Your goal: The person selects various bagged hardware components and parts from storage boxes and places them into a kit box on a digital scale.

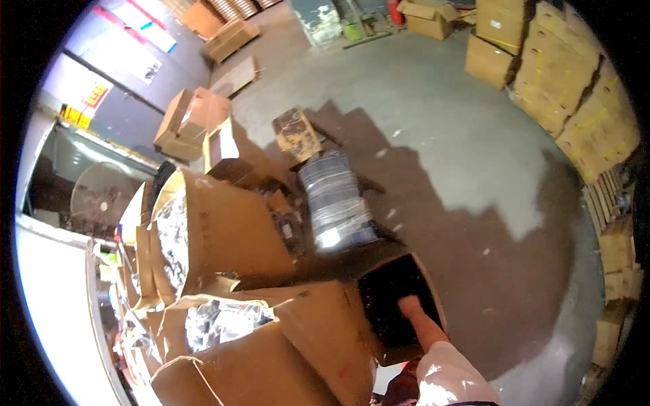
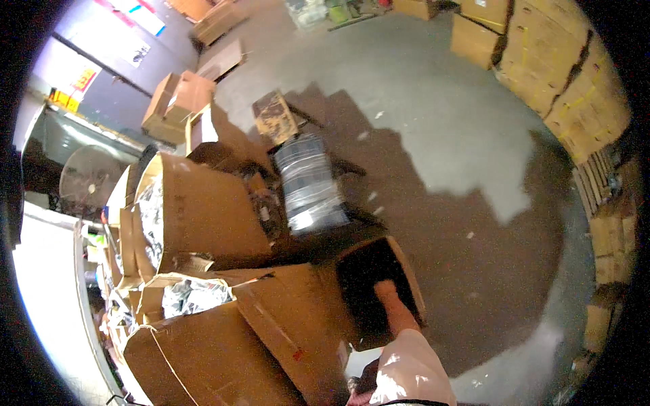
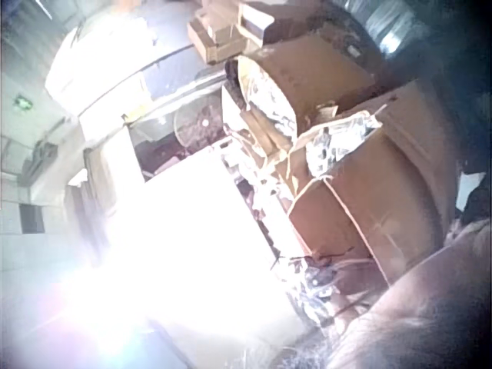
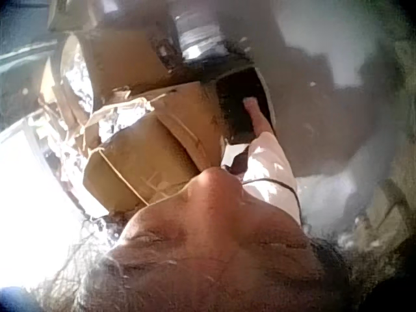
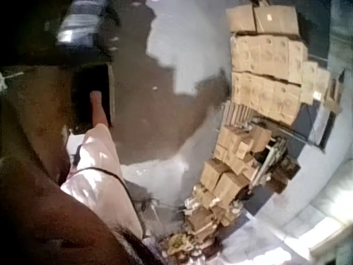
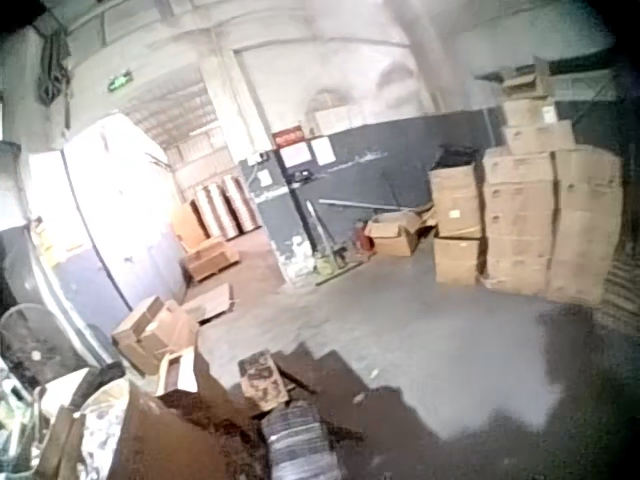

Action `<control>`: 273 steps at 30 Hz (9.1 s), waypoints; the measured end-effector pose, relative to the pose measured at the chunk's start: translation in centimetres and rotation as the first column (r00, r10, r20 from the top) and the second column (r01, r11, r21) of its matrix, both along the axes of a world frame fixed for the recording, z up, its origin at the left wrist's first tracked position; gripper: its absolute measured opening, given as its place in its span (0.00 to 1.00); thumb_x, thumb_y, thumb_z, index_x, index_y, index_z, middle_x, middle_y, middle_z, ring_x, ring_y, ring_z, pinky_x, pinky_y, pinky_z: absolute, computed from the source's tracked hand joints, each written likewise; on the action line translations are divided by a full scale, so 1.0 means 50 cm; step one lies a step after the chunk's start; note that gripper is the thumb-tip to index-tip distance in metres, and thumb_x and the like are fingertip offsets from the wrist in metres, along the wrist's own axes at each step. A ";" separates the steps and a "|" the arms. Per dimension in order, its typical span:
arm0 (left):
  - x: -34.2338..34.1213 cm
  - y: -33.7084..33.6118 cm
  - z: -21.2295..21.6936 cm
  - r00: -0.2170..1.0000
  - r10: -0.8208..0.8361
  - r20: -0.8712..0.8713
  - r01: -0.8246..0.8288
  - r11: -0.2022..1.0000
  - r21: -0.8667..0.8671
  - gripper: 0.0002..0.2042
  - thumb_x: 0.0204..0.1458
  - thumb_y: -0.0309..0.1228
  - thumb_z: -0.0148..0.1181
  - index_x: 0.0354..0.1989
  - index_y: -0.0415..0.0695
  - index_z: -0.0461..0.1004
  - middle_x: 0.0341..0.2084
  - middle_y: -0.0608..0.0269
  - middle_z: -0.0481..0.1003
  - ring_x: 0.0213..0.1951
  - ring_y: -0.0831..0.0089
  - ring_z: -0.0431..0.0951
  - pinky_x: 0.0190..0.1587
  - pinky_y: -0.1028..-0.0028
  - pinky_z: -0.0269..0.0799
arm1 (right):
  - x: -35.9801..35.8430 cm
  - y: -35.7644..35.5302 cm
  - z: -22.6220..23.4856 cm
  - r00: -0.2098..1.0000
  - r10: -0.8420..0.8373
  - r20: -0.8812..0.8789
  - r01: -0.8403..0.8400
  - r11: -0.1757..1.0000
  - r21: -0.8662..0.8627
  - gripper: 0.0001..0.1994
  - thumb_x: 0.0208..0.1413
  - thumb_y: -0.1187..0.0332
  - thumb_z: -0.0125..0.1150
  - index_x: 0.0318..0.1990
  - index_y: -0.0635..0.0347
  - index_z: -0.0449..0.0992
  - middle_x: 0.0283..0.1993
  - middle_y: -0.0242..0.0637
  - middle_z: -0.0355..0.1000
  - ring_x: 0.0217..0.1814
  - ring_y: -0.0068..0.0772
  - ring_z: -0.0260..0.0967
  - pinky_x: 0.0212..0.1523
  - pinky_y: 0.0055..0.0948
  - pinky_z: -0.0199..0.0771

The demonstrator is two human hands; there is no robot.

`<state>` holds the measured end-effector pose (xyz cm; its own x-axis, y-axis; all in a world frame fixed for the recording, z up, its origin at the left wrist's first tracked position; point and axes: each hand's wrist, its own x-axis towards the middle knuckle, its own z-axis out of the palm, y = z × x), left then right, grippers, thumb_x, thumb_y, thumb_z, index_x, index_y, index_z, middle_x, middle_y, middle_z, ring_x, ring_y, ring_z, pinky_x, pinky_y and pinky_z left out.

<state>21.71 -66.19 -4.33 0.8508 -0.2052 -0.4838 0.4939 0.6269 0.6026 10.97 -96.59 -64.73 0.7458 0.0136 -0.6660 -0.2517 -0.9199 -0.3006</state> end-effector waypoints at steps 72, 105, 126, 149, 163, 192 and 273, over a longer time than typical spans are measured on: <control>-1.001 0.875 0.054 0.675 0.684 0.276 -0.556 0.717 -0.420 0.46 0.48 0.58 0.57 0.70 0.39 0.52 0.60 0.39 0.63 0.60 0.45 0.66 0.60 0.35 0.61 | -0.204 0.742 1.541 0.820 -0.523 0.232 -0.342 -0.122 0.932 0.12 0.68 0.66 0.50 0.32 0.64 0.68 0.33 0.42 0.69 0.45 0.46 0.71 0.54 0.43 0.72; -0.723 1.245 0.081 0.088 0.996 -0.009 -0.965 0.083 -0.250 0.40 0.43 0.57 0.61 0.60 0.41 0.67 0.51 0.52 0.74 0.49 0.57 0.76 0.55 0.58 0.73 | -0.070 1.784 1.543 -0.013 -0.114 0.993 -0.717 -0.691 -0.088 0.11 0.58 0.66 0.56 0.41 0.63 0.81 0.36 0.38 0.76 0.36 0.33 0.75 0.45 0.37 0.77; -0.956 1.472 0.107 0.088 0.955 0.283 -0.721 0.257 -0.643 0.45 0.48 0.37 0.71 0.71 0.43 0.49 0.67 0.44 0.46 0.68 0.36 0.50 0.68 0.39 0.52 | 0.181 1.469 1.484 0.561 0.022 0.828 -0.681 0.581 0.446 0.09 0.55 0.79 0.60 0.42 0.70 0.81 0.35 0.40 0.80 0.37 0.25 0.78 0.41 0.23 0.75; -1.105 1.341 0.035 -0.217 0.950 0.226 -0.859 -0.075 -0.507 0.34 0.54 0.47 0.61 0.67 0.47 0.60 0.63 0.38 0.58 0.64 0.39 0.60 0.56 0.30 0.65 | 0.223 1.549 1.455 0.462 -0.024 0.887 -0.740 0.542 0.400 0.07 0.53 0.77 0.62 0.39 0.66 0.82 0.33 0.42 0.81 0.33 0.30 0.80 0.35 0.25 0.77; -1.110 1.353 0.031 -0.302 0.887 0.348 -0.839 -0.073 -0.540 0.32 0.55 0.48 0.58 0.65 0.44 0.62 0.57 0.39 0.66 0.57 0.39 0.69 0.52 0.30 0.69 | 0.185 1.653 1.458 0.457 0.238 0.857 -0.857 0.374 0.353 0.09 0.52 0.75 0.63 0.42 0.65 0.81 0.37 0.46 0.80 0.36 0.37 0.80 0.40 0.29 0.77; -1.140 0.743 0.097 -0.717 0.693 0.075 -0.618 -0.583 -0.527 0.25 0.47 0.35 0.66 0.54 0.42 0.69 0.47 0.48 0.75 0.45 0.52 0.78 0.50 0.49 0.75 | -1.068 1.777 1.634 0.112 -0.316 0.942 0.336 -0.880 -0.335 0.22 0.50 0.69 0.57 0.54 0.65 0.74 0.50 0.47 0.70 0.32 0.35 0.72 0.27 0.31 0.74; -0.957 1.434 0.076 0.195 0.946 0.259 -0.834 0.299 -0.464 0.41 0.52 0.57 0.61 0.71 0.50 0.57 0.66 0.40 0.58 0.66 0.35 0.55 0.61 0.33 0.61 | 0.481 1.651 1.302 0.625 0.726 0.286 -0.775 0.536 0.334 0.31 0.61 0.48 0.60 0.60 0.68 0.70 0.58 0.52 0.73 0.60 0.45 0.71 0.61 0.34 0.69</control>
<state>-26.15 5.49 -0.54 0.5866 0.8043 -0.0948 -0.7376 0.5789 0.3477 35.01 -14.07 0.38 0.3963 0.8357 -0.3802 0.5289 -0.5463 -0.6495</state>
